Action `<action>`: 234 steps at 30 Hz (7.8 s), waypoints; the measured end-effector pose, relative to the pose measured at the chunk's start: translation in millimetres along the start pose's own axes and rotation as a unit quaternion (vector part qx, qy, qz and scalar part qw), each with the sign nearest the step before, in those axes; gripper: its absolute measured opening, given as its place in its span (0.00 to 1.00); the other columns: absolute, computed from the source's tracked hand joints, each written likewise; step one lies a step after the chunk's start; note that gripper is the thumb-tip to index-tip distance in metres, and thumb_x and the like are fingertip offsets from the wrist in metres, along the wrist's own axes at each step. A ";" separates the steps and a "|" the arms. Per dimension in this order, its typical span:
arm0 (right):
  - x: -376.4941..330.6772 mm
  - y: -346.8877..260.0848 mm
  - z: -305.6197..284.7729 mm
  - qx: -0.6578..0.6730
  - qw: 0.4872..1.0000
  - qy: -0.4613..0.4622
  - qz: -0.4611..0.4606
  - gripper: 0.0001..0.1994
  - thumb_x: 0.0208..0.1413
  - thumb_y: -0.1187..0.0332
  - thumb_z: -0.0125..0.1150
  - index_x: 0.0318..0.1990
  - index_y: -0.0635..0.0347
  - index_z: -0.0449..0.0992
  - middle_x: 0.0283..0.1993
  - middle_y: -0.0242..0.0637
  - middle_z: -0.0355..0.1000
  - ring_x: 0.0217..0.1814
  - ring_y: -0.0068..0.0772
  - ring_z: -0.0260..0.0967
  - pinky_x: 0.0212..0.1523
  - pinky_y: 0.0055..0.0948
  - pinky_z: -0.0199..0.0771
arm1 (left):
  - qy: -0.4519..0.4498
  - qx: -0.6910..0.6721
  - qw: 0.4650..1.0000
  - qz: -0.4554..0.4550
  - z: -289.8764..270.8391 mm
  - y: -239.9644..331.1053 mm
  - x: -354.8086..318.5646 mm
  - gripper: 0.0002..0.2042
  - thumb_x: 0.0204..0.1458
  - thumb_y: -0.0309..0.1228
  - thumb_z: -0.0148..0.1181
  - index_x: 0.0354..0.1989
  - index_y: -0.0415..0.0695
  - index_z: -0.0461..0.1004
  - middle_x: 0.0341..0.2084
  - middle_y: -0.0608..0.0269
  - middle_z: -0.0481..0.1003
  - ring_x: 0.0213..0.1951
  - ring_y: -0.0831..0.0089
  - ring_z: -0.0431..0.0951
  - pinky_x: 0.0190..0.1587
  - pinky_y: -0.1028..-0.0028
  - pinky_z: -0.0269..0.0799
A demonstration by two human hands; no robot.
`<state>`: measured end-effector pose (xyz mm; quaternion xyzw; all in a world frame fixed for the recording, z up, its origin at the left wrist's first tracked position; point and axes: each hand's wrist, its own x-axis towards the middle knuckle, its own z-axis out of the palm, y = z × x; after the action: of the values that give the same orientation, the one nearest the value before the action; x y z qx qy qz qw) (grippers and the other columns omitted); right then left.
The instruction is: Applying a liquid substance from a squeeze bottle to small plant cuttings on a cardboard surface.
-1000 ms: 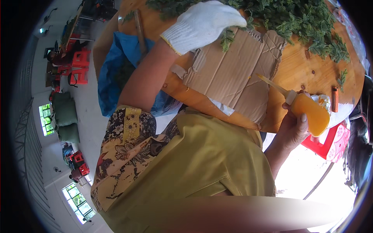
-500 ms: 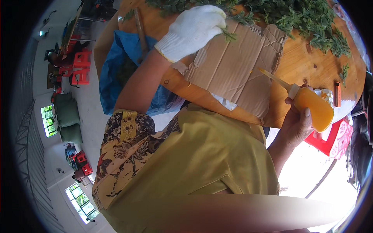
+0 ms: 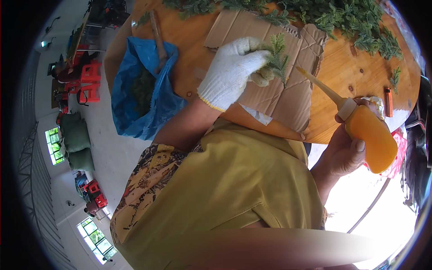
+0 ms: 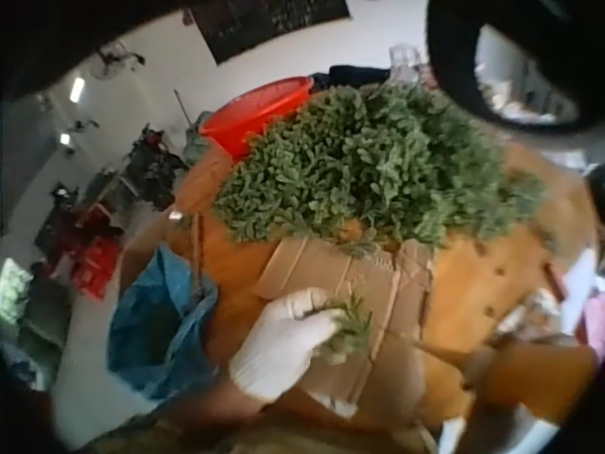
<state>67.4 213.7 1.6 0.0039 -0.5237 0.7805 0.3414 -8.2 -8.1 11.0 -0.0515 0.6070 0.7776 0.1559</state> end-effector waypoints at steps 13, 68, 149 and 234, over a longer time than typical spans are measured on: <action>7.0 -5.1 15.2 -0.145 0.980 -0.101 -0.096 0.28 0.40 0.49 0.77 0.32 0.66 0.71 0.40 0.51 0.75 0.39 0.44 0.77 0.43 0.38 0.79 | 0.016 0.027 1.000 0.001 8.8 -14.2 -8.0 0.08 0.56 0.22 0.54 0.42 0.33 0.72 0.31 0.58 0.77 0.27 0.74 0.79 0.26 0.79 0.76; -4.0 -5.5 9.3 -0.196 0.961 -0.160 -0.112 0.23 0.40 0.59 0.78 0.28 0.65 0.68 0.38 0.53 0.75 0.39 0.43 0.78 0.42 0.37 0.80 | 0.004 -0.123 0.992 0.013 8.1 -24.4 -3.6 0.06 0.56 0.24 0.55 0.39 0.35 0.74 0.31 0.59 0.77 0.29 0.74 0.79 0.31 0.73 0.80; -5.1 17.0 -8.5 -0.057 0.997 0.020 0.039 0.32 0.42 0.52 0.73 0.47 0.67 0.66 0.42 0.51 0.70 0.38 0.41 0.72 0.25 0.34 0.81 | 0.035 0.703 0.548 0.452 -86.7 61.3 45.3 0.08 0.52 0.30 0.57 0.38 0.43 0.77 0.38 0.60 0.77 0.42 0.61 0.76 0.46 0.68 0.72; 6.9 10.4 15.3 -0.149 0.974 -0.110 -0.134 0.25 0.43 0.54 0.75 0.33 0.68 0.72 0.37 0.51 0.76 0.37 0.41 0.77 0.40 0.34 0.78 | 0.020 0.093 0.988 0.122 11.2 -8.8 -2.6 0.18 0.50 0.18 0.61 0.50 0.35 0.69 0.34 0.58 0.76 0.32 0.75 0.78 0.31 0.78 0.77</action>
<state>51.2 202.5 2.5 0.1085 -0.6632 0.6357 0.3799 -1.8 4.1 6.4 0.0219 0.6816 0.7296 0.0515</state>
